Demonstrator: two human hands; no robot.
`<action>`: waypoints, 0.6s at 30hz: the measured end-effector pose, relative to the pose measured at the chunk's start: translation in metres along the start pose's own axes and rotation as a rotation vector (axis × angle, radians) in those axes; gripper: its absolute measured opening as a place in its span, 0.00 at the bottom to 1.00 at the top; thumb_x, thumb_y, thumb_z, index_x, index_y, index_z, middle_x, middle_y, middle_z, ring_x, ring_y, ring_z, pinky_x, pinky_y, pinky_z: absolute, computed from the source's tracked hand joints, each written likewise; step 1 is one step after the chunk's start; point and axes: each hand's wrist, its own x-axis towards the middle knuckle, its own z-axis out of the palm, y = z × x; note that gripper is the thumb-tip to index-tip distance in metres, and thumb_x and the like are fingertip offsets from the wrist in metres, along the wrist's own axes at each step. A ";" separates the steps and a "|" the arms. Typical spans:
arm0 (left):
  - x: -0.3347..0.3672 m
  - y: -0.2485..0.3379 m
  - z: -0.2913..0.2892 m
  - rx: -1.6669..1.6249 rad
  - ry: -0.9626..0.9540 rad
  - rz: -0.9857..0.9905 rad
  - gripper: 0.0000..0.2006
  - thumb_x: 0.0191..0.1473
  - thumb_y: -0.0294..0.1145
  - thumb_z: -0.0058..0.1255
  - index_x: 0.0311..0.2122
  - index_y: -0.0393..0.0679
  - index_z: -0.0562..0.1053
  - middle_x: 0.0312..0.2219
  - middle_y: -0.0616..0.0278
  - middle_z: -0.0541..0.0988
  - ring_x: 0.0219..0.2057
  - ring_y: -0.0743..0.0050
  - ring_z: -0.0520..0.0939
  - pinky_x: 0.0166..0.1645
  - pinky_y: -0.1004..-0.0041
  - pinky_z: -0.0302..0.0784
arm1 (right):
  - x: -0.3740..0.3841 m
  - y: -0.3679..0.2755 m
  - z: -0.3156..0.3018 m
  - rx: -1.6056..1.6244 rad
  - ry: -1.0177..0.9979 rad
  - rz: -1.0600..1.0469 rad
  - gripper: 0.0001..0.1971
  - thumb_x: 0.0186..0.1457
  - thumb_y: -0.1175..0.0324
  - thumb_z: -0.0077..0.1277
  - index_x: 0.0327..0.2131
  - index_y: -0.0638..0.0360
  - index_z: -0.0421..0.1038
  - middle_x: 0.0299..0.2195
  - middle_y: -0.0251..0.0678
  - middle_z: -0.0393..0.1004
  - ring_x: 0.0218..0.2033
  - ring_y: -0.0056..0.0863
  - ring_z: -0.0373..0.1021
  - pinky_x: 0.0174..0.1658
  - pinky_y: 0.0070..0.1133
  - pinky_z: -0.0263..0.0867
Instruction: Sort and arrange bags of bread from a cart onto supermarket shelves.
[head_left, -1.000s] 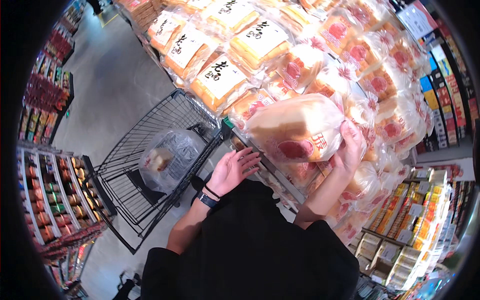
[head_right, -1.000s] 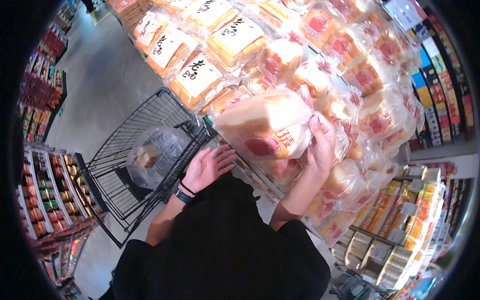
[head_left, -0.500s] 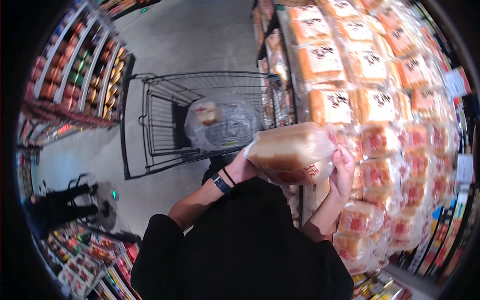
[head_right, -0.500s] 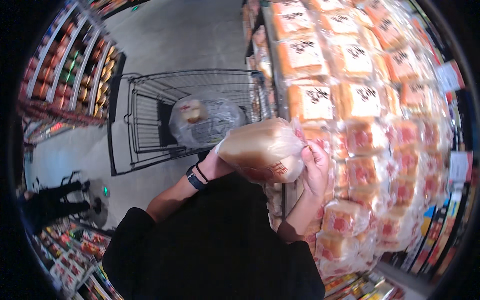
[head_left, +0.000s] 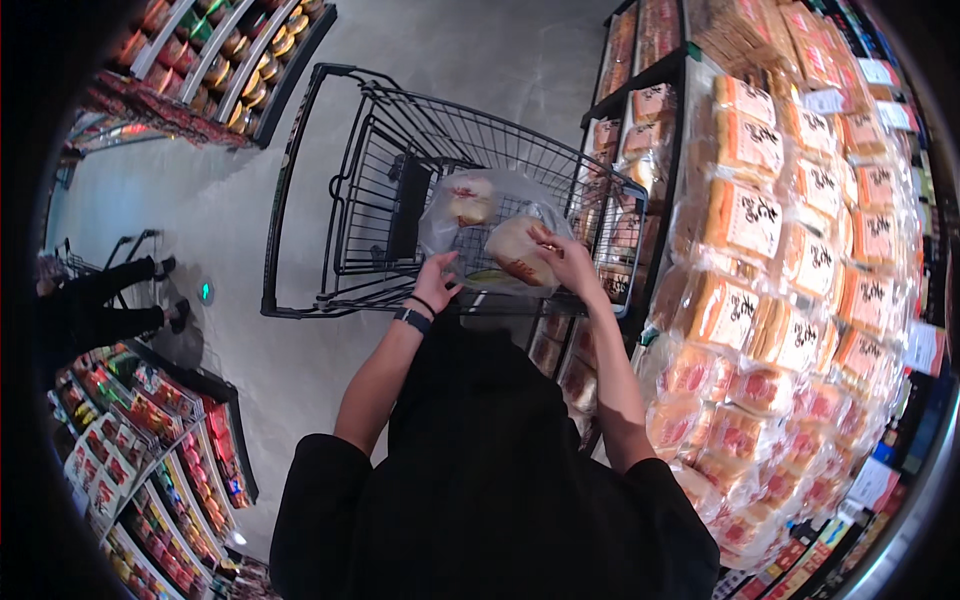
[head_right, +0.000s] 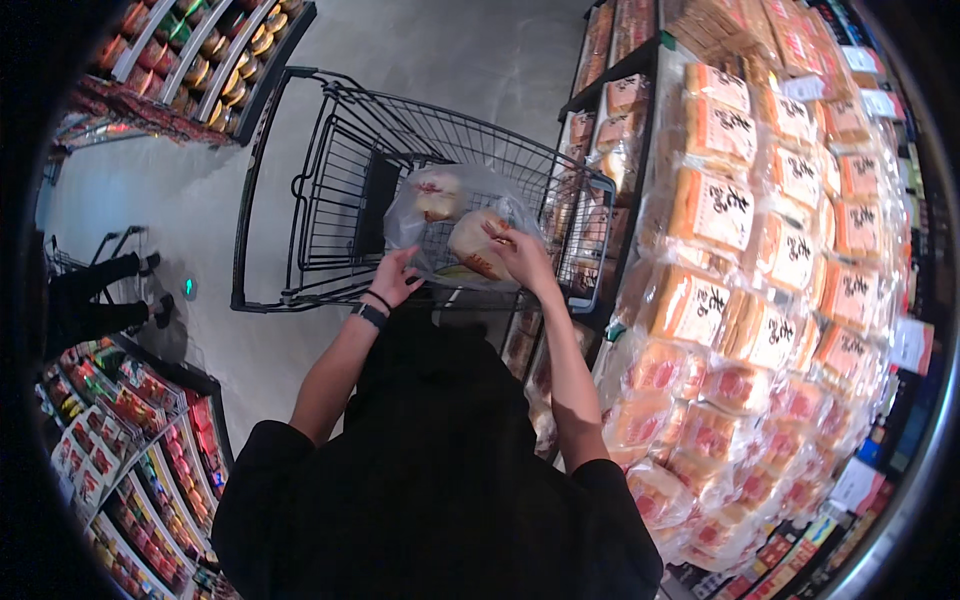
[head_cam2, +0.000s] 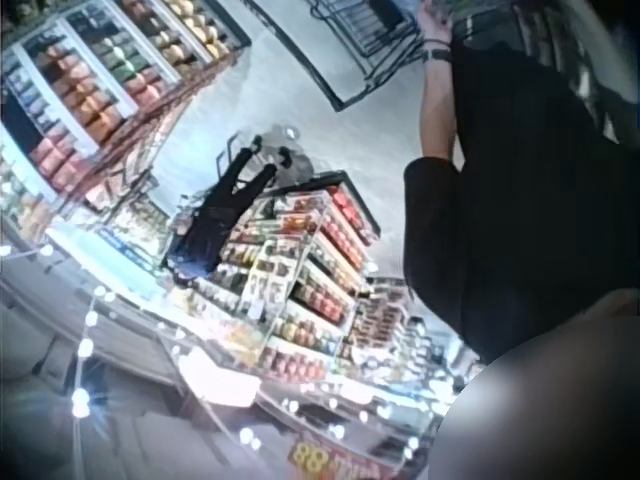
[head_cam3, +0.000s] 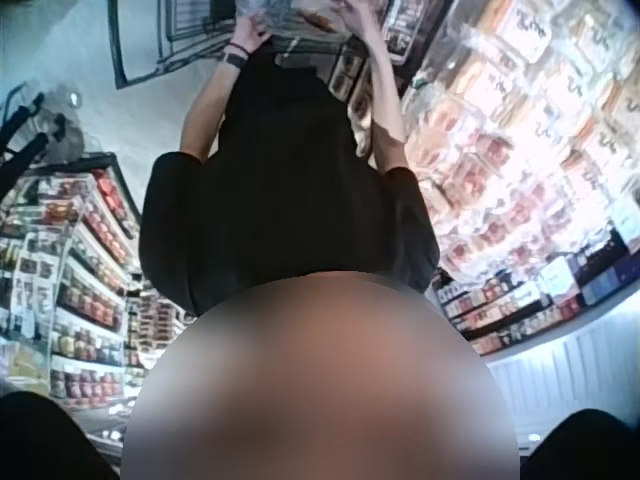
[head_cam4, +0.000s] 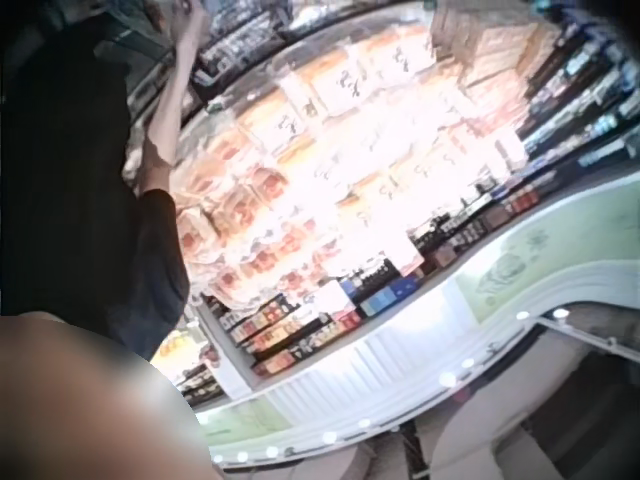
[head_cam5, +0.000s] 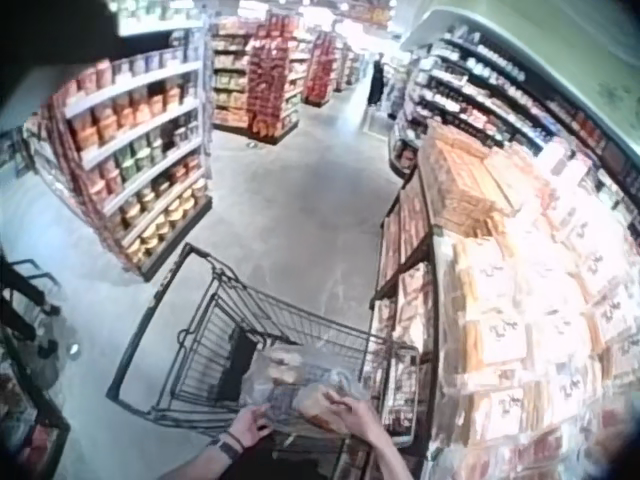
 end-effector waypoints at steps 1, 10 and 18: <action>0.015 -0.005 -0.009 -0.025 0.017 -0.008 0.28 0.54 0.44 0.51 0.61 0.51 0.65 0.67 0.65 0.55 0.68 0.52 0.47 0.67 0.48 0.48 | 0.020 0.015 0.019 -0.064 -0.028 -0.050 0.16 0.57 0.61 0.57 0.46 0.58 0.77 0.37 0.48 0.80 0.39 0.40 0.77 0.43 0.28 0.69; 0.110 -0.012 -0.006 0.156 0.353 -0.164 0.19 0.54 0.41 0.49 0.51 0.51 0.69 0.48 0.62 0.72 0.51 0.60 0.71 0.56 0.51 0.64 | 0.119 0.084 0.123 -0.154 -0.087 -0.137 0.13 0.53 0.63 0.58 0.40 0.59 0.77 0.37 0.48 0.77 0.41 0.48 0.74 0.45 0.36 0.69; 0.028 0.016 -0.024 -0.032 0.133 -0.142 0.12 0.57 0.37 0.48 0.45 0.48 0.66 0.44 0.64 0.67 0.47 0.63 0.72 0.48 0.56 0.70 | 0.146 0.064 0.186 -0.299 -0.198 -0.131 0.12 0.54 0.62 0.55 0.39 0.56 0.77 0.38 0.44 0.77 0.41 0.46 0.75 0.44 0.38 0.71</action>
